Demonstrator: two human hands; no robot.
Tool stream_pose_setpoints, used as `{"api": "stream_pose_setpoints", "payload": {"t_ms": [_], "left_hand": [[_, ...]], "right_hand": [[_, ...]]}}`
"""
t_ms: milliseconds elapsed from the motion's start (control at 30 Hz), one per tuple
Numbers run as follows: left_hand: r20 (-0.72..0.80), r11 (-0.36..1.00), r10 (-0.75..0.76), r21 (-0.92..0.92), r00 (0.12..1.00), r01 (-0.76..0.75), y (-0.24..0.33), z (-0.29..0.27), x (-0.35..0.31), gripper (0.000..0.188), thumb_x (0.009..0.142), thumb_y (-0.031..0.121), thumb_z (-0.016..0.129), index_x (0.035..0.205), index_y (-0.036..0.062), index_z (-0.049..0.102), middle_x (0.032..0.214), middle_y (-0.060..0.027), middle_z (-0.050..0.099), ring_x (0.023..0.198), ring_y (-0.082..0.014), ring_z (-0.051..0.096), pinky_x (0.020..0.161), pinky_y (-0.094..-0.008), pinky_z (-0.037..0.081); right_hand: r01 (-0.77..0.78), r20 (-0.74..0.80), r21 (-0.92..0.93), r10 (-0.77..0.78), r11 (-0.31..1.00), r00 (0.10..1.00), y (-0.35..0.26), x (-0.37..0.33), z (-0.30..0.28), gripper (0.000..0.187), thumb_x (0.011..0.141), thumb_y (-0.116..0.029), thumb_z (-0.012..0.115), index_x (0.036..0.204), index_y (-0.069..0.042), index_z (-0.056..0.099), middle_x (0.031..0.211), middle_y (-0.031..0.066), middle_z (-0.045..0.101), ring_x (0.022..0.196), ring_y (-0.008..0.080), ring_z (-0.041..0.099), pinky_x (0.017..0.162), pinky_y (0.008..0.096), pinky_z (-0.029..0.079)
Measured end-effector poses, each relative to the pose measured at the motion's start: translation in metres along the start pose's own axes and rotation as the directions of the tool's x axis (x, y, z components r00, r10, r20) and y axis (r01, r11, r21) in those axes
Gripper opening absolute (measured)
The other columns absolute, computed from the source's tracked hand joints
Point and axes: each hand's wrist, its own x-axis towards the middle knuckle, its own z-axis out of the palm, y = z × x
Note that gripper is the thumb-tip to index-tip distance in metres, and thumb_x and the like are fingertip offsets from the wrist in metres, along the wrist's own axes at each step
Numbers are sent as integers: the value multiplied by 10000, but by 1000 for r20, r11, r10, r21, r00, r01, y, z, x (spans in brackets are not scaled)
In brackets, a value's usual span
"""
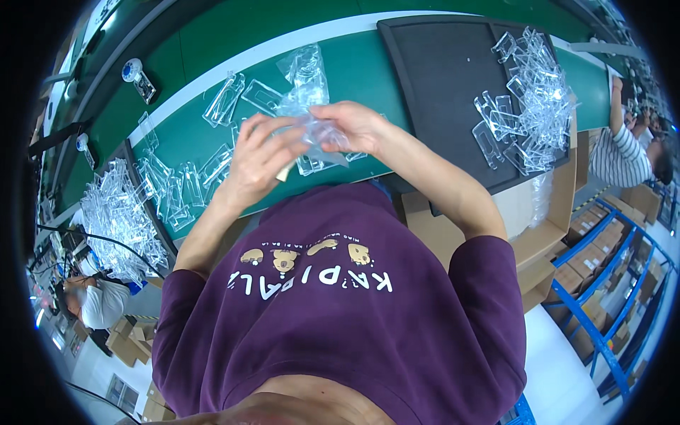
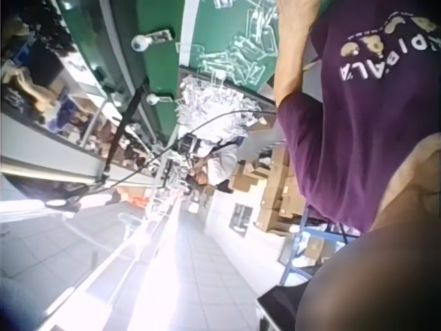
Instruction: Packaging small components into plastic bags and using a handheld device at a factory workstation.
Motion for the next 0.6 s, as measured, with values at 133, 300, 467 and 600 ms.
{"api": "stream_pose_setpoints", "payload": {"t_ms": [133,300,467,600], "left_hand": [[-248,976,-200,-139,948,169,-13,-16,-10,277,631,-11,650,899,51,616,928,-50,618,910,-234,577,757,-325,466],[-297,612,-787,-491,541,620,-32,-47,-12,203,717,-56,617,902,28,624,922,-70,640,873,-189,609,726,-274,483],[-81,470,-838,-609,539,639,-49,-51,-26,177,737,-47,608,897,25,625,975,-83,636,894,-168,606,749,-265,477],[-161,722,-661,-401,733,564,-46,-69,-17,189,717,-55,610,887,28,626,983,-85,633,916,-183,596,766,-267,469]], "right_hand": [[36,38,-302,-26,953,999,-14,-5,3,283,866,-189,534,1085,-10,516,842,64,592,672,171,587,583,307,502],[64,595,-782,-713,-620,371,21,23,-34,228,780,-91,599,993,-40,534,821,78,562,715,251,577,607,336,486],[158,654,-746,-664,-647,364,25,51,-54,197,723,-29,605,908,-43,538,847,101,543,733,301,553,612,353,466],[261,611,-790,-672,-556,418,11,38,-51,129,749,-20,591,867,-36,542,829,101,534,708,263,556,590,324,453]]}}
